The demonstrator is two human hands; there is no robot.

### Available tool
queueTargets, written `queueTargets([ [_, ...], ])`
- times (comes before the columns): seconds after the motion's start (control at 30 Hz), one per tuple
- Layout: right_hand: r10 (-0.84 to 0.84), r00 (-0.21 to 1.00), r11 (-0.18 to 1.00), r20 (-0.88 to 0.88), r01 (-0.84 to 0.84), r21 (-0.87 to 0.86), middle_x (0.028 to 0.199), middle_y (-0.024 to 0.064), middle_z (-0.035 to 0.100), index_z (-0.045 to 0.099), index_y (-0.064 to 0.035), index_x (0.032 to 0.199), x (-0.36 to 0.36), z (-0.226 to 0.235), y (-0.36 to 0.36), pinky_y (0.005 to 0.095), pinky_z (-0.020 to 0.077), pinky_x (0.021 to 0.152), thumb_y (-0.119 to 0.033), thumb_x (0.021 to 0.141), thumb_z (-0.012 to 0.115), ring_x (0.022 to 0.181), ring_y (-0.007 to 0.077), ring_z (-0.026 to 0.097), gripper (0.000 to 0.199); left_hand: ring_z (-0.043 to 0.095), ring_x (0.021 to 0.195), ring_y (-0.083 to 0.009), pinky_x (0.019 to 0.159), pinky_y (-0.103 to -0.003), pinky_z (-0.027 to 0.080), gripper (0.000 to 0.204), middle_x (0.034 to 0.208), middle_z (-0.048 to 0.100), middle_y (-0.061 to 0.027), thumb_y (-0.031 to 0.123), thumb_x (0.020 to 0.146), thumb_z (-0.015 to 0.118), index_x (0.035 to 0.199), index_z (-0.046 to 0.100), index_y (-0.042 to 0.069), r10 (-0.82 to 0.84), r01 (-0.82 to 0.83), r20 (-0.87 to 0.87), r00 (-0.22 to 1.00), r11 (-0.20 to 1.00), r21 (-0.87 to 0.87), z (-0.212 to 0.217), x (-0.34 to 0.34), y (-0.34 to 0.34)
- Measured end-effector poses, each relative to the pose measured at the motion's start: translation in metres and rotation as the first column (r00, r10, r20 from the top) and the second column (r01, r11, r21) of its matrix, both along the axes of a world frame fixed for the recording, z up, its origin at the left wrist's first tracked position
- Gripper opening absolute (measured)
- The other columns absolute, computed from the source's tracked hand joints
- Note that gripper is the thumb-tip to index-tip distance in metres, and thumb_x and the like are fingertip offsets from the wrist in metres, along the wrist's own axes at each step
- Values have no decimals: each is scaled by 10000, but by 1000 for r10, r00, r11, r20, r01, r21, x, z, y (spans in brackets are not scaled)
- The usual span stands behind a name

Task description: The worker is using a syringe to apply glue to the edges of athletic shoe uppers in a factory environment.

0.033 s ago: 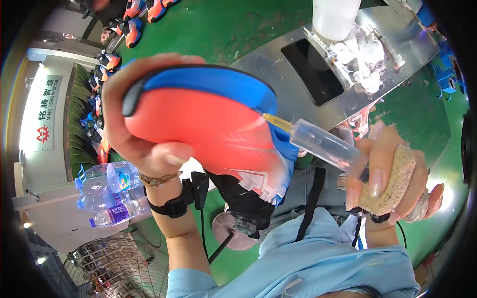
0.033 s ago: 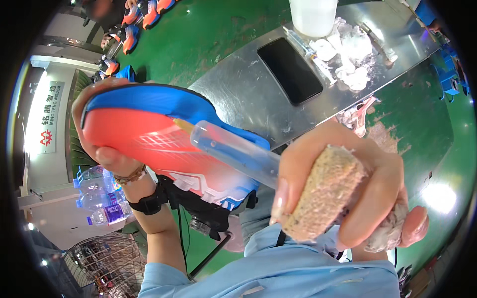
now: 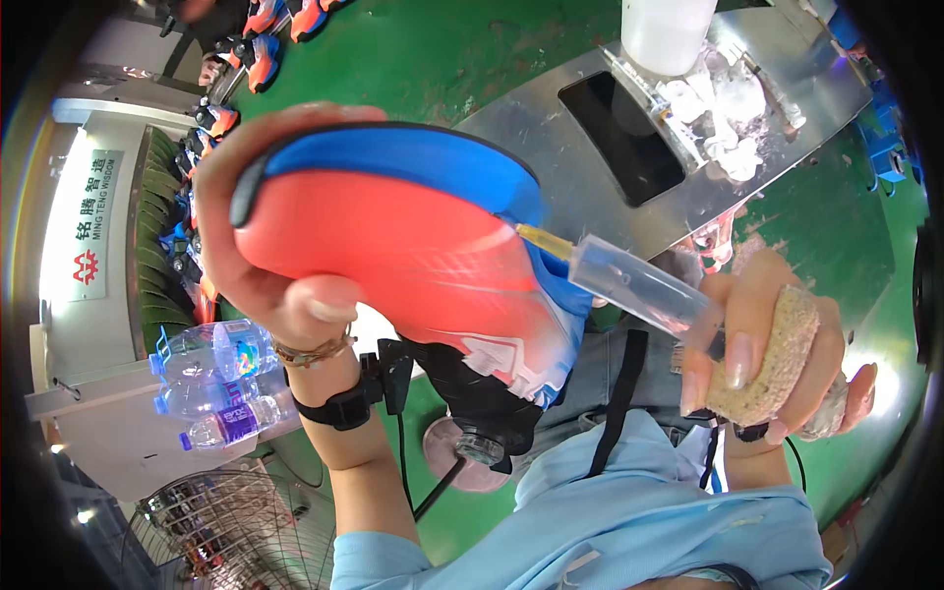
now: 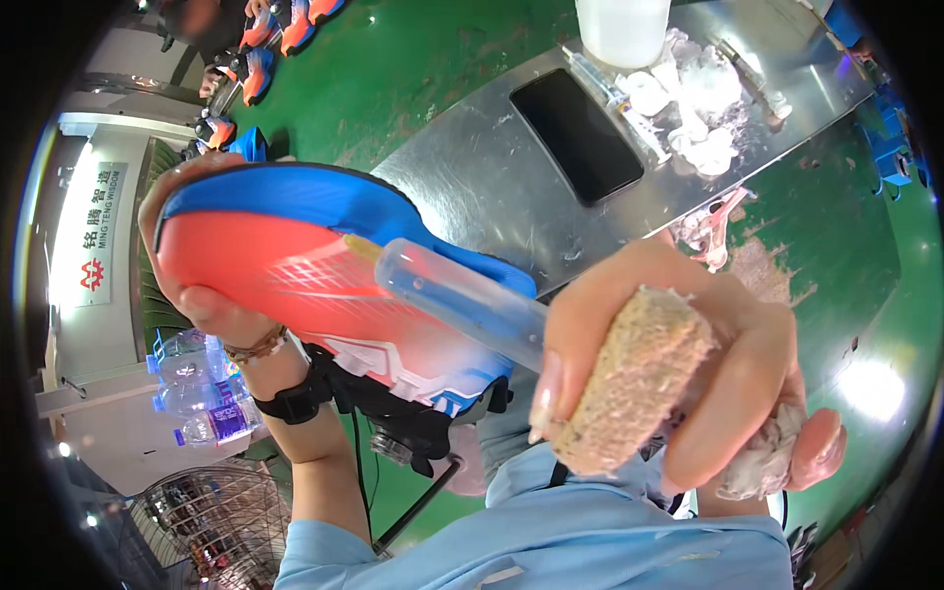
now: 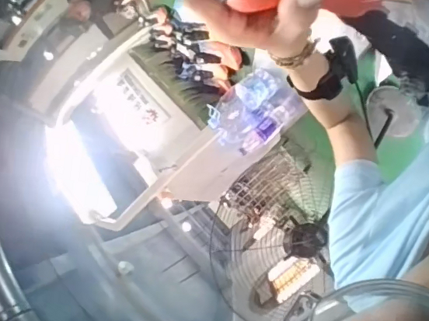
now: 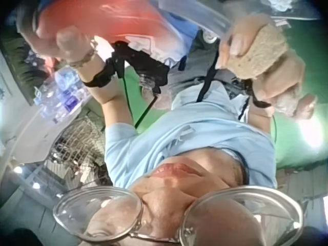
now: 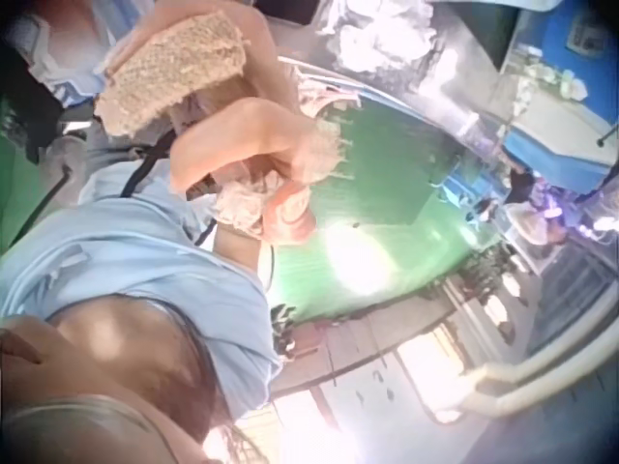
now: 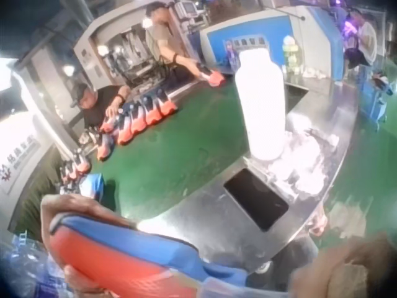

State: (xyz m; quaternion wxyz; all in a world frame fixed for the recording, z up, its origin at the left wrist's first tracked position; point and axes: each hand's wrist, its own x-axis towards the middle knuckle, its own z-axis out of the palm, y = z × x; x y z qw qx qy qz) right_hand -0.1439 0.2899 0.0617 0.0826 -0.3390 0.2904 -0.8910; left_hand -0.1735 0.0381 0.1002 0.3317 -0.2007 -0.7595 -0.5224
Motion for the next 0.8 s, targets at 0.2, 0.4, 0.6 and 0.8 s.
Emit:
queueTargets([
  [0.2,2,991,1000,130,-5,23,859,190,478,571,-96,502,1,-27,-13,341,506,533,-493,817,460,581,313,566,518,584,898,-295,787,-383,486,851,1019,549,-205,671,717,510,1111,433,-80,144,-142,10,990,984,-105,-15,-14,-32],
  [0.4,-3,966,976,260,-53,209,879,232,463,578,-76,517,7,-39,-10,375,505,570,-560,822,373,622,331,563,608,549,926,-207,804,-328,461,695,1036,542,-129,601,823,407,1100,478,-32,278,-275,77,958,960,-49,-26,-23,-42],
  [0.6,-103,928,981,357,36,189,851,236,470,580,-55,507,20,-44,-16,372,508,561,-562,814,383,620,321,570,624,530,897,-172,802,-302,440,592,1015,540,-96,522,889,358,1076,504,-21,468,-497,247,849,865,71,-53,-28,-90],
  [0.8,-55,919,975,390,-35,221,928,305,501,600,-34,580,23,-51,0,392,441,686,-584,815,392,781,344,553,634,547,876,-178,788,-305,453,570,1000,555,-96,505,891,370,1078,511,-14,373,-482,440,817,860,168,-72,-31,-133],
])
